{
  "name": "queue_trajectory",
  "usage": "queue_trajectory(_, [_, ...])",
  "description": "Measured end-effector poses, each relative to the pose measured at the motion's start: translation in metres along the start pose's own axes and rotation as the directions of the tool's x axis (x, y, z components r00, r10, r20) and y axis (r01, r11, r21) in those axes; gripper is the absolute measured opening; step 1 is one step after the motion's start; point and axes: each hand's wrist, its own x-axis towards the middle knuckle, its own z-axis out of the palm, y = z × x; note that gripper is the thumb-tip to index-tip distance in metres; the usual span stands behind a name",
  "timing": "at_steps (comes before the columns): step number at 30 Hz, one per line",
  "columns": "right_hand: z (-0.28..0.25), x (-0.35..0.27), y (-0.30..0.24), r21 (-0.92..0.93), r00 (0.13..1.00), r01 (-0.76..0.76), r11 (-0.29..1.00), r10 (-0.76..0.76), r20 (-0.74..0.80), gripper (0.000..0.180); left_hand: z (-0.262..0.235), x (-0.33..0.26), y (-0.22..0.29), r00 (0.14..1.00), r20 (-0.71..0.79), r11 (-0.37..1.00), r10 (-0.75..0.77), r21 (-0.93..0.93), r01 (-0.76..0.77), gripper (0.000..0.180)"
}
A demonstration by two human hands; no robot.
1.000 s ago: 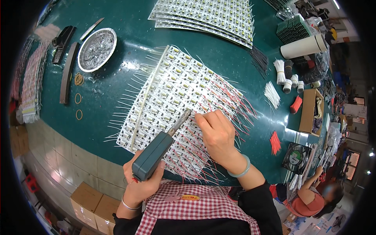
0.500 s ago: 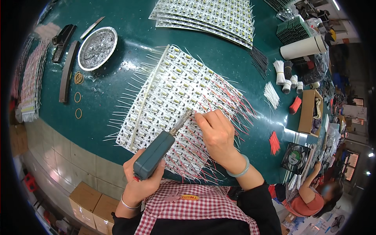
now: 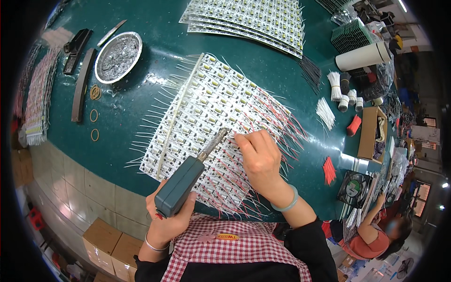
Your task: The person uses a soldering iron to attach red and white wires to a grid of LED modules on a green workbench. They repeatedly pick up wires, position them on the board, and apply the soldering iron to secure the connections.
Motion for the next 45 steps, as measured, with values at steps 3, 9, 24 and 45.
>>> queue_trajectory(3, [0.002,-0.002,0.000,0.003,1.000,0.000,1.000,0.000,-0.030,0.025,-0.001,-0.002,-0.001,1.000,-0.011,1.000,0.022,0.013,-0.022,0.020])
queue_trajectory(9, [0.001,-0.003,-0.001,-0.012,1.000,0.004,1.000,-0.005,-0.016,0.026,0.001,0.000,0.001,1.000,-0.005,1.000,0.025,-0.001,-0.025,0.019])
queue_trajectory(24, [0.005,-0.005,-0.001,-0.019,1.000,-0.003,1.000,0.002,-0.031,0.028,0.007,0.000,-0.003,0.995,0.025,0.986,-0.096,-0.138,0.099,0.021])
queue_trajectory(45, [0.002,-0.003,-0.004,-0.037,0.998,-0.003,0.999,0.001,-0.064,0.025,0.003,-0.009,-0.006,0.998,-0.061,0.996,-0.034,-0.086,0.029,0.023])
